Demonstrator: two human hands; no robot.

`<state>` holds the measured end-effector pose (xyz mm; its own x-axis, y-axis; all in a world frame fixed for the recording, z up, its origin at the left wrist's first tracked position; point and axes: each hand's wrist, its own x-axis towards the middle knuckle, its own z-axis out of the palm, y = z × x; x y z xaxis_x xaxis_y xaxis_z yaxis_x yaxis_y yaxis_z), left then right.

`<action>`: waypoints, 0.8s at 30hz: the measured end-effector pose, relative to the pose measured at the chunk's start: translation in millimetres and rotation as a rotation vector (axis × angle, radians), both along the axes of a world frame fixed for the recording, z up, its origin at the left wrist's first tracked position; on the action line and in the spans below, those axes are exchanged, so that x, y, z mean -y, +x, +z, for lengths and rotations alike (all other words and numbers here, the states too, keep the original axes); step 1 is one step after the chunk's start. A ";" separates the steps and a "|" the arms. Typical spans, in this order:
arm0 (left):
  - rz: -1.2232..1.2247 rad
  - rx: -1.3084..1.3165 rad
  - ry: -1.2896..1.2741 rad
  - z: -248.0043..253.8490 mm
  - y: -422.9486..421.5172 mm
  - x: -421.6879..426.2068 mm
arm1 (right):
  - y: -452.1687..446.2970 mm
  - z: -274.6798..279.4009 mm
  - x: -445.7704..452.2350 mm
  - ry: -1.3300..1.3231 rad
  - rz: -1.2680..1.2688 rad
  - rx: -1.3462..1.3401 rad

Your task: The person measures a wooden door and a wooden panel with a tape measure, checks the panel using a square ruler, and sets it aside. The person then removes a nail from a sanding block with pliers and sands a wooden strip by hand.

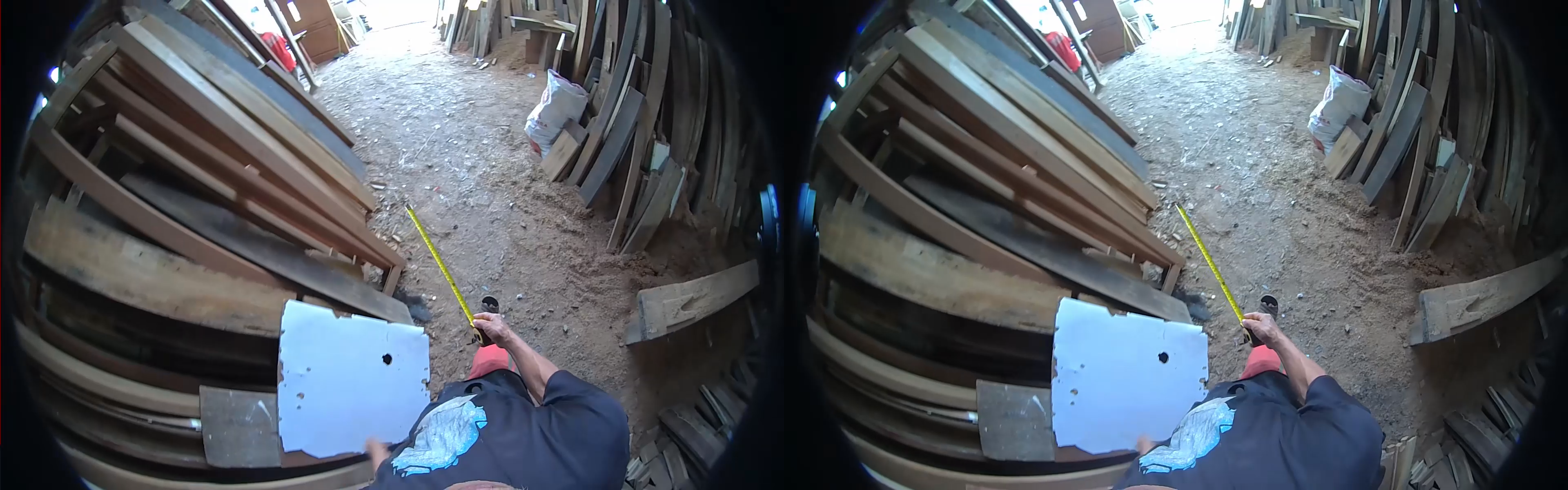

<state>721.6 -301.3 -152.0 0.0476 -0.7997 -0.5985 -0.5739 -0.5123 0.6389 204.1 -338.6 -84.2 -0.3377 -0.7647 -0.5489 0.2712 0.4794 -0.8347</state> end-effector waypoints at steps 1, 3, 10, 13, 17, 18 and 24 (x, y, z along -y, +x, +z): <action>-0.156 -0.138 0.126 -19.3 -49.2 25.3 | -15.5 7.9 12.9 0.017 -0.026 0.037; -0.587 -0.430 0.148 -77.9 -147.1 81.7 | -52.5 -2.7 38.1 -0.011 -0.056 0.013; -0.582 -0.478 0.101 -22.4 -390.0 320.6 | -225.1 -55.0 102.0 0.033 0.015 -0.212; -0.289 -0.271 0.101 -17.7 -457.7 417.7 | -308.5 1.4 140.0 0.082 -0.168 -0.017; -0.144 -0.236 0.144 -3.3 -498.6 459.3 | -382.4 15.3 185.7 0.071 -0.237 -0.013; -0.169 -0.184 0.172 -4.8 -507.9 462.3 | -399.0 13.5 200.9 0.048 -0.254 -0.007; -0.635 -0.256 0.406 -44.0 -538.7 512.1 | -510.7 -16.5 292.7 -0.002 -0.430 -0.060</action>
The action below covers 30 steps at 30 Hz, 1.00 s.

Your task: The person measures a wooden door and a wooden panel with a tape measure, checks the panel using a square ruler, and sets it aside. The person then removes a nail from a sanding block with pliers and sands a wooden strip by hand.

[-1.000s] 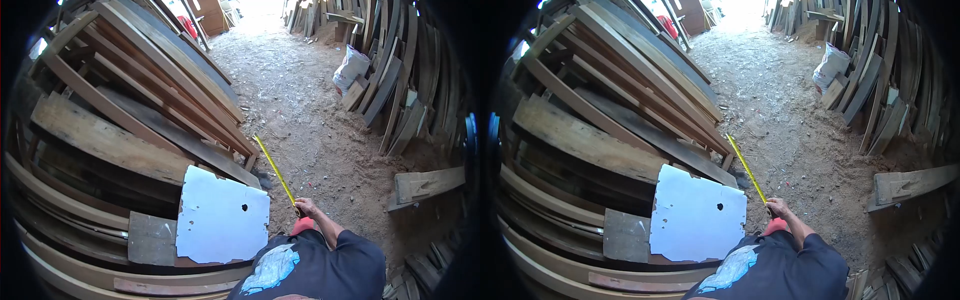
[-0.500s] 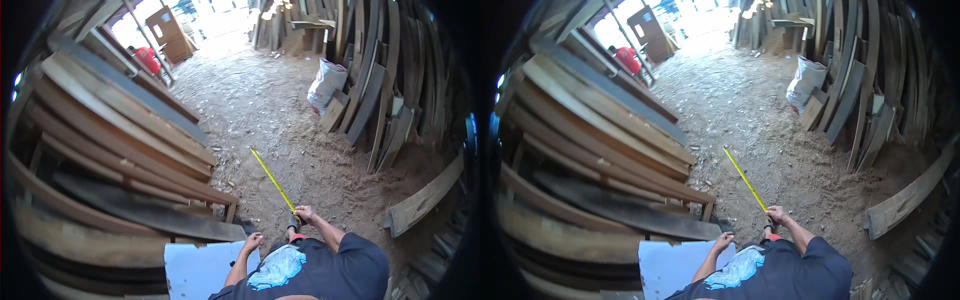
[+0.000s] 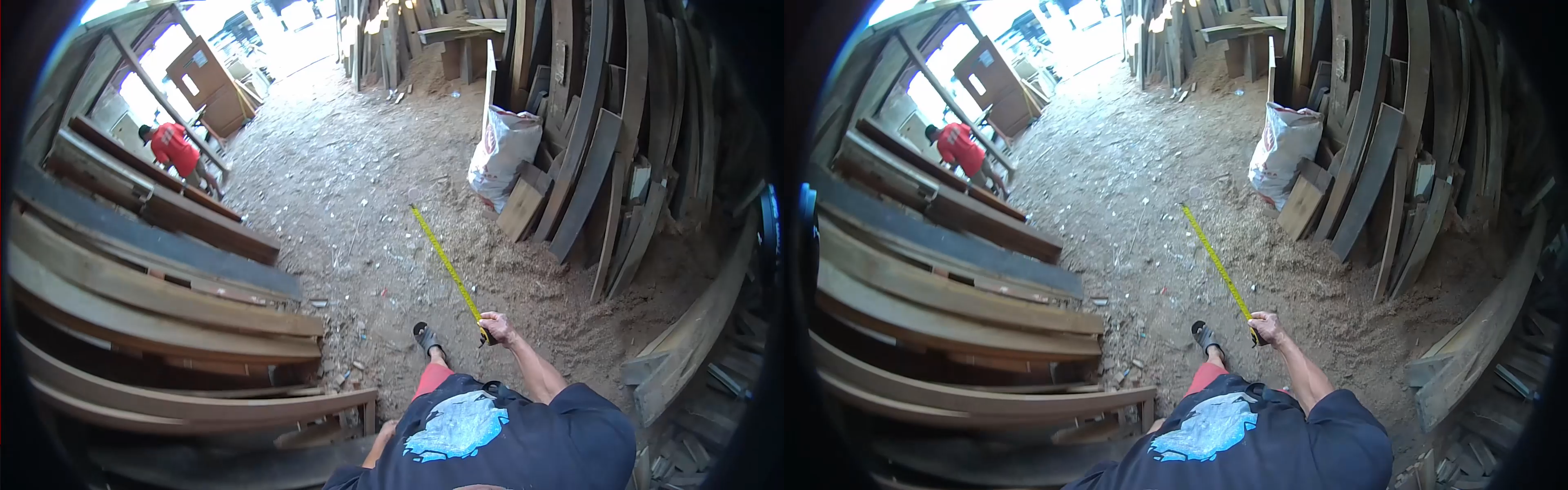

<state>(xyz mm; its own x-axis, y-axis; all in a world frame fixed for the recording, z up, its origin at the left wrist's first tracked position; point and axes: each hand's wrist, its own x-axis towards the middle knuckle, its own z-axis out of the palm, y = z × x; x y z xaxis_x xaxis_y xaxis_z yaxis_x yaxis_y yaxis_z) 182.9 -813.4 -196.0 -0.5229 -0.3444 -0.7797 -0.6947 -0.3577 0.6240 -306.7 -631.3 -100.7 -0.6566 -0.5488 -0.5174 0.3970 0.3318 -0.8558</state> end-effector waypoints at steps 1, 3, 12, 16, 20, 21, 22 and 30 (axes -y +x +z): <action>-0.088 0.116 -0.068 -4.0 -16.5 21.0 | -22.8 -14.9 15.6 -0.001 -0.035 0.002; -0.231 0.243 -0.166 -14.9 -53.9 73.0 | -66.4 -33.6 34.9 0.046 -0.072 -0.059; -0.133 0.166 -0.438 36.3 -370.9 399.6 | -217.3 -51.3 77.5 0.371 -0.188 -0.029; 0.046 -0.158 -0.423 62.5 -564.7 490.1 | -254.6 -115.9 87.8 0.458 -0.117 -0.084; 0.055 -0.291 -0.393 90.0 -702.4 520.0 | -320.9 -99.3 145.8 0.608 -0.115 0.097; -0.007 -0.313 -0.389 79.0 -724.5 528.2 | -348.0 -86.7 162.7 0.642 -0.062 0.081; -0.070 -0.333 -0.387 65.8 -736.5 535.7 | -374.7 -78.7 180.5 0.672 -0.010 0.066; -0.250 0.320 -0.132 68.7 -775.6 531.8 | -628.3 -68.9 293.6 0.702 0.228 -0.239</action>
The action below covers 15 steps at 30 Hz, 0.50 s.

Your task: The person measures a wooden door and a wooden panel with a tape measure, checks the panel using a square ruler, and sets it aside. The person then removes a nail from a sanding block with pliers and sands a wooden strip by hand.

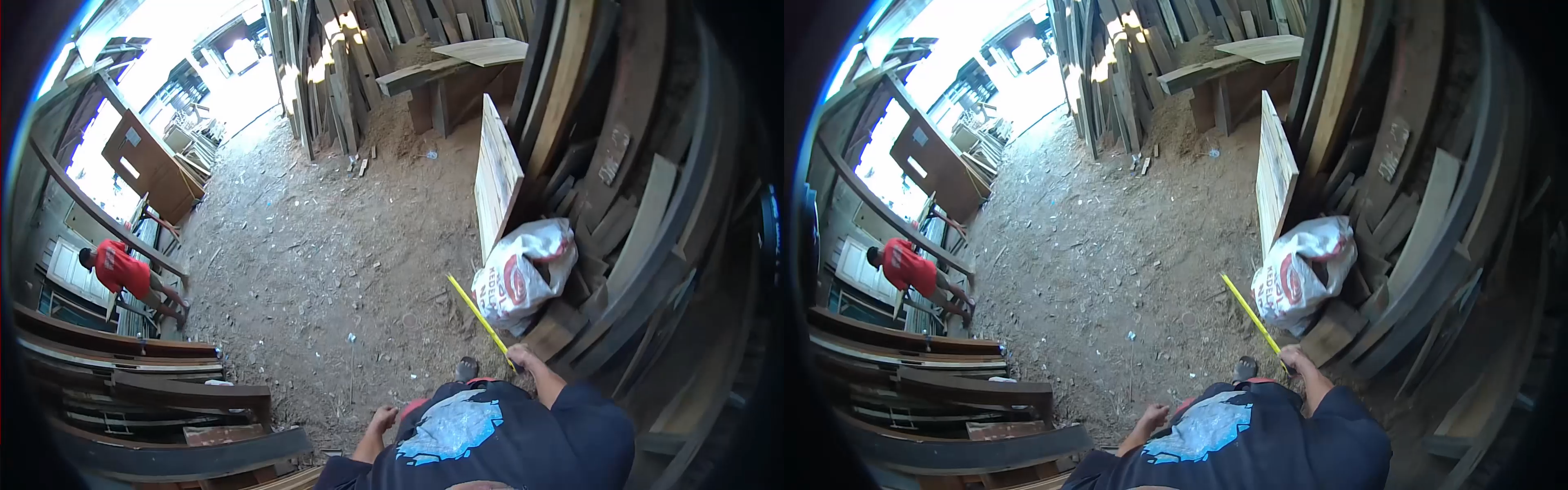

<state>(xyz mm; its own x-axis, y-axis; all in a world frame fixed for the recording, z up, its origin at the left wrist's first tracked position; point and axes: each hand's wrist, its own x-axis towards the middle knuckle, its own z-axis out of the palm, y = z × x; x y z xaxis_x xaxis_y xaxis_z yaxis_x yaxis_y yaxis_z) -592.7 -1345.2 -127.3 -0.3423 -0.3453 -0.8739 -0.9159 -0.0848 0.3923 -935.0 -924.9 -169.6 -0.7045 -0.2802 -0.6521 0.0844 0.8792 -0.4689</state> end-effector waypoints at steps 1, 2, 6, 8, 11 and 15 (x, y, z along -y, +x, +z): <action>-0.017 -0.088 0.031 -6.6 -2.2 4.5 | -33.4 17.5 19.6 -0.046 -0.096 0.036; -0.003 -0.094 0.055 -7.0 -9.8 7.9 | -65.9 45.8 41.0 -0.103 -0.037 -0.099; 0.048 0.007 0.124 -0.7 -94.1 41.4 | -199.4 110.5 141.4 -0.347 -0.218 -0.120; 0.061 0.047 0.136 -3.2 -140.1 65.6 | -243.1 114.1 182.9 -0.565 -0.263 -0.073; 0.066 0.075 0.162 -10.2 -220.8 107.6 | -304.1 121.9 234.9 -0.794 -0.438 0.194; 0.035 0.094 0.222 -31.3 -336.9 170.9 | -367.7 107.9 282.1 -0.870 -0.416 0.172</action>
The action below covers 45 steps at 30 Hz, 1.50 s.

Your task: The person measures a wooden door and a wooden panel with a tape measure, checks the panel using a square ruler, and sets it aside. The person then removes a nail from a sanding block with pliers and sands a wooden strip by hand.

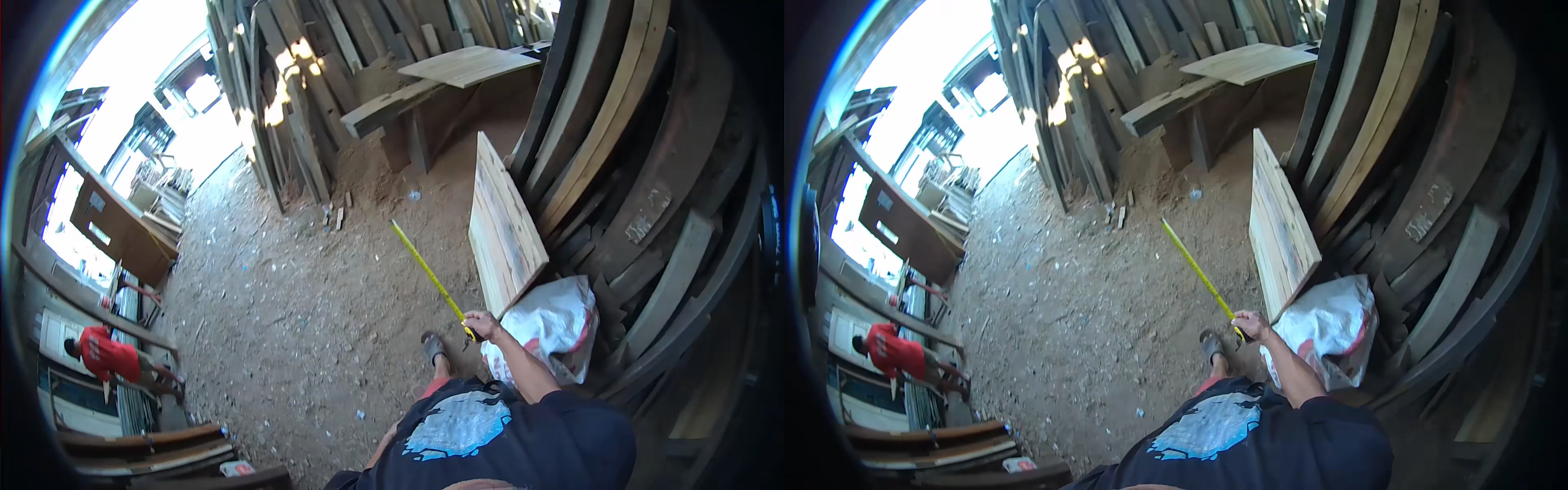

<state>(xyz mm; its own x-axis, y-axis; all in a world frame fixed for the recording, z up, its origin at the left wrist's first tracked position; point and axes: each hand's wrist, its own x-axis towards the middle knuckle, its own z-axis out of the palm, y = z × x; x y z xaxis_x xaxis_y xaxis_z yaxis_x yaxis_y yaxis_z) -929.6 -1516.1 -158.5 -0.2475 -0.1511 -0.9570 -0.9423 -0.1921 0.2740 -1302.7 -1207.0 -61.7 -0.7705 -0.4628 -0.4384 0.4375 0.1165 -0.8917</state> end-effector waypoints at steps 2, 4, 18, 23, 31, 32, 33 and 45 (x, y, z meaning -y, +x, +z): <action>0.009 0.033 0.059 14.8 -83.6 42.6 | -56.9 -9.0 17.9 -0.006 -0.013 -0.071; 0.037 -0.049 0.022 22.1 -170.2 81.2 | -98.4 3.1 27.9 -0.008 -0.037 0.033; -0.586 -0.781 0.036 208.1 -718.6 102.5 | -338.3 20.6 108.0 0.080 -0.001 -0.159; -0.334 -0.689 0.183 185.0 -834.8 76.2 | -464.1 52.5 147.5 0.248 0.098 -0.235; -0.122 -0.851 0.070 210.9 -1000.0 108.5 | -626.6 109.2 176.6 0.177 0.217 -0.226; -0.085 -0.845 0.039 217.2 -1016.6 108.8 | -640.4 129.7 178.0 0.179 0.211 -0.262; -0.088 -0.865 0.062 220.1 -1037.1 112.7 | -655.3 139.0 179.3 0.178 0.199 -0.298; 0.185 -1.050 0.192 248.1 -1343.1 173.4 | -837.3 111.9 113.5 0.371 0.067 -0.341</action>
<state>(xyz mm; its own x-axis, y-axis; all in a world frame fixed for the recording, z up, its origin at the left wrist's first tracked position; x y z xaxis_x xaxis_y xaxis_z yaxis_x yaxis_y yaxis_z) -2272.7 -1689.5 89.5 -0.9460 -0.1411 -0.2917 -0.2060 -0.4329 0.8776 -2140.0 -1320.5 50.2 -0.8722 -0.3773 -0.3113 0.1092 0.4702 -0.8758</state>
